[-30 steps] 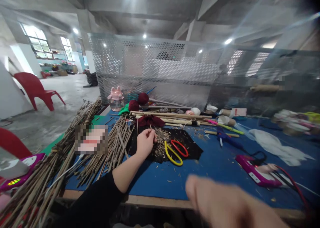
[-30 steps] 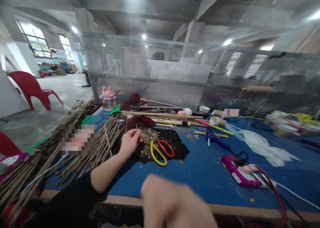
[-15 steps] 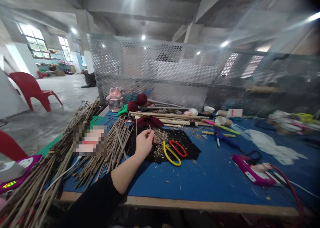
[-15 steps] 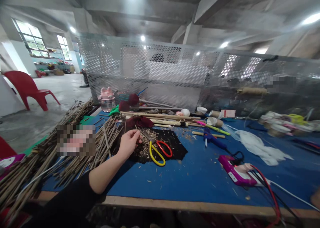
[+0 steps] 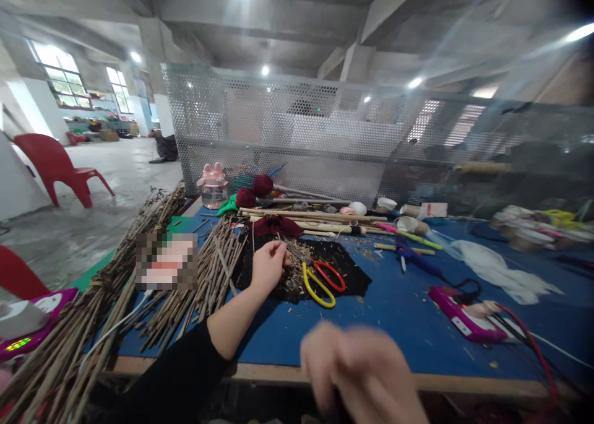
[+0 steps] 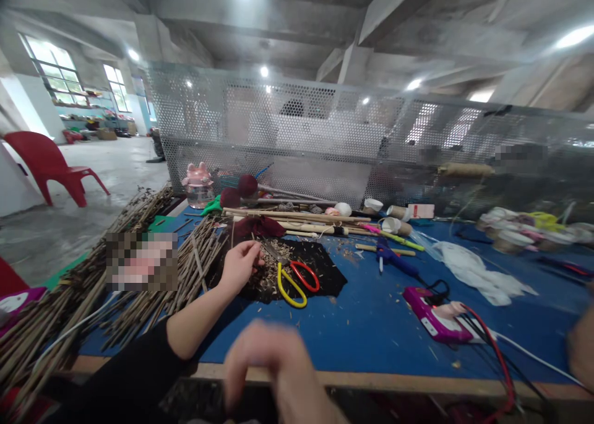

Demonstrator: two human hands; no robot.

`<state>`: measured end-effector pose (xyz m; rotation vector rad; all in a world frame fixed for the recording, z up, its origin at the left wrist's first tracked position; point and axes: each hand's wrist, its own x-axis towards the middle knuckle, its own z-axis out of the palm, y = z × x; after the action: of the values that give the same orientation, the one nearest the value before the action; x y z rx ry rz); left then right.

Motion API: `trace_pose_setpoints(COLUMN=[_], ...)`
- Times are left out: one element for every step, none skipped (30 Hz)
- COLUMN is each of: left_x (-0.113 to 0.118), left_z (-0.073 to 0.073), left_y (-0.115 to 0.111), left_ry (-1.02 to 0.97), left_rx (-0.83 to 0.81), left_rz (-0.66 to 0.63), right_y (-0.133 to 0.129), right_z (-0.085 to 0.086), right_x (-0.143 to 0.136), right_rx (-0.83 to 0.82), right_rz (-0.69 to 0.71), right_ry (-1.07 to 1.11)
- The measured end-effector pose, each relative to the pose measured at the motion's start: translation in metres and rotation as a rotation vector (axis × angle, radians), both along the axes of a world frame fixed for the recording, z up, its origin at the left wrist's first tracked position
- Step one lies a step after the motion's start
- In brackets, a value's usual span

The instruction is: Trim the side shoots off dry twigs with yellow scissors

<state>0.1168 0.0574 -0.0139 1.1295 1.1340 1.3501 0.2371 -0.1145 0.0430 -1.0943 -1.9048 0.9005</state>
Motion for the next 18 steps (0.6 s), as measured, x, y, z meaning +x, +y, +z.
trace_pose_setpoints(left_x=[0.0, 0.0, 0.0, -0.001, -0.001, -0.001, -0.001, -0.001, -0.001, -0.001, -0.001, -0.001, -0.001, -0.001, -0.001, -0.001, 0.0, 0.0], left_z=[0.0, 0.0, 0.0, 0.0, 0.0, 0.0, 0.0, 0.0, 0.0, 0.0, 0.0, 0.001, 0.001, 0.002, 0.002, 0.002, 0.003, 0.003], left_y=[0.0, 0.0, -0.001, -0.001, -0.001, -0.001, -0.001, 0.0, 0.0, 0.0, -0.001, -0.001, -0.001, -0.001, -0.001, -0.001, -0.001, -0.001], left_ry=[-0.001, -0.002, -0.002, -0.002, -0.001, 0.002, 0.005, 0.008, 0.009, 0.009, 0.007, 0.004, 0.001, -0.002, -0.006, -0.011, -0.016, -0.021], left_rx=[0.005, 0.009, 0.008, 0.004, -0.001, -0.003, -0.001, 0.002, 0.003, 0.0, -0.009, -0.019, -0.027, -0.029, -0.028, -0.023, -0.015, -0.007], left_rz=[-0.003, -0.008, -0.011, -0.012, -0.013, -0.013, -0.012, -0.011, -0.011, -0.011, -0.01, -0.008, -0.006, -0.001, 0.003, 0.004, 0.002, -0.002], right_y=[0.021, 0.043, 0.064, 0.082, 0.098, 0.111, 0.121, 0.128, 0.134, 0.138, 0.142, 0.145, 0.147, 0.149, 0.15, 0.151, 0.152, 0.154], right_z=[-0.003, -0.007, -0.011, -0.016, -0.021, -0.025, -0.029, -0.033, -0.035, -0.037, -0.039, -0.04, -0.041, -0.041, -0.042, -0.042, -0.042, -0.042], right_x=[0.0, 0.003, 0.008, 0.015, 0.023, 0.031, 0.037, 0.043, 0.047, 0.049, 0.05, 0.05, 0.049, 0.049, 0.048, 0.047, 0.048, 0.048], right_rx=[0.041, 0.115, 0.164, 0.194, 0.178, 0.133, 0.086, 0.046, 0.011, -0.02, -0.036, -0.035, -0.038, -0.041, -0.038, -0.03, -0.016, 0.005], right_rz=[-0.042, -0.132, -0.231, -0.317, -0.382, -0.407, -0.416, -0.402, -0.37, -0.336, -0.304, -0.278, -0.269, -0.271, -0.291, -0.319, -0.35, -0.378], right_ry=[-0.006, -0.094, -0.246, -0.422, -0.589, -0.725, -0.821, -0.884, -0.918, -0.917, -0.903, -0.881, -0.858, -0.832, -0.806, -0.78, -0.753, -0.727])
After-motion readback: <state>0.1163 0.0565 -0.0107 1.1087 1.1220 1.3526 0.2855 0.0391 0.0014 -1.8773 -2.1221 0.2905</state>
